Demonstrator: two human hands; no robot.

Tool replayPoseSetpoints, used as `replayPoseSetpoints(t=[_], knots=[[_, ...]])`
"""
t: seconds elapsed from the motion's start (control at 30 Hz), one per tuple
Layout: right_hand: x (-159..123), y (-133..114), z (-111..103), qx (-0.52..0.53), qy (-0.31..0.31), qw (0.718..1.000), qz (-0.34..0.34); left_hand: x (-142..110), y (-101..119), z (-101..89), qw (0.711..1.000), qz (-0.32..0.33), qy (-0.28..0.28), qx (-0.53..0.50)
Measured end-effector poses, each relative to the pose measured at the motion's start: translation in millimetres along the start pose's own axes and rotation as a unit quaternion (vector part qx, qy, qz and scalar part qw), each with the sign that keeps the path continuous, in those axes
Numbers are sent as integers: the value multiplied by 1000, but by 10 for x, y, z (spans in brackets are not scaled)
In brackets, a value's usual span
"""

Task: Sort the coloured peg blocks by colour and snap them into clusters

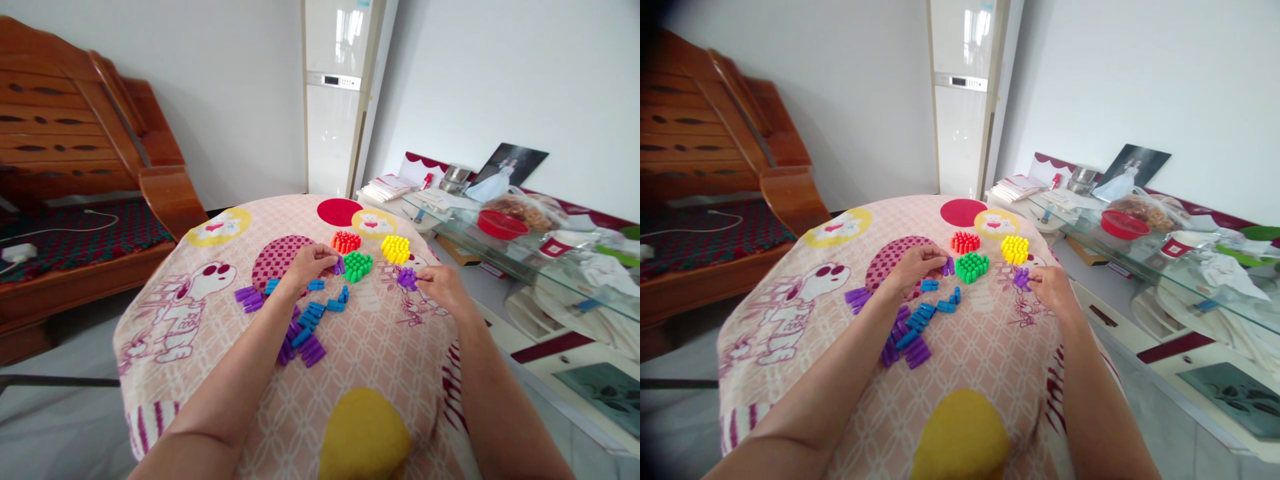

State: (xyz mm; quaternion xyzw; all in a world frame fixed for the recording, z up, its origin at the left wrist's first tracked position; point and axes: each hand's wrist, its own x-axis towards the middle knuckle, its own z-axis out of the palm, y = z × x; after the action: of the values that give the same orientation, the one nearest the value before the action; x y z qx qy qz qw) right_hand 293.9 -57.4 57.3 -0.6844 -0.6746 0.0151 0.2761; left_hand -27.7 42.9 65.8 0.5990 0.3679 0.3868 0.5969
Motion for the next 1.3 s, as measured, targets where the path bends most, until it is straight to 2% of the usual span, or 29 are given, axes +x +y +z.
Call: replayPoseSetpoints(t=[0.33,0.47,0.53,0.6,0.73,0.83,0.93,1.03,1.13,1.2,1.3], knots=[[49,46,165,-86,-52,995,25,19,-10,-18,1000,-7,-17,-2],[34,-28,123,-61,-21,997,46,14,5,-16,999,-2,-35,-7],[18,-140,121,13,13,999,35,4,17,6,999,8,-51,-16],[-9,-312,174,131,27,991,15,-12,26,45,998,17,-66,-17],[-88,-741,439,348,-17,937,0,-48,32,144,997,28,-74,0],[-135,-981,625,428,-51,902,23,-68,33,199,996,33,-87,15],[-150,-1082,680,483,-51,873,53,-79,27,235,994,41,-95,35],[-133,-1081,620,510,-33,857,72,-81,14,264,991,46,-115,53],[-85,-976,488,514,4,853,90,-72,16,249,984,60,-145,80],[-40,-819,369,492,53,863,103,-60,38,182,983,73,-144,92],[28,-464,172,395,171,894,124,-46,95,1,988,77,-99,94]])
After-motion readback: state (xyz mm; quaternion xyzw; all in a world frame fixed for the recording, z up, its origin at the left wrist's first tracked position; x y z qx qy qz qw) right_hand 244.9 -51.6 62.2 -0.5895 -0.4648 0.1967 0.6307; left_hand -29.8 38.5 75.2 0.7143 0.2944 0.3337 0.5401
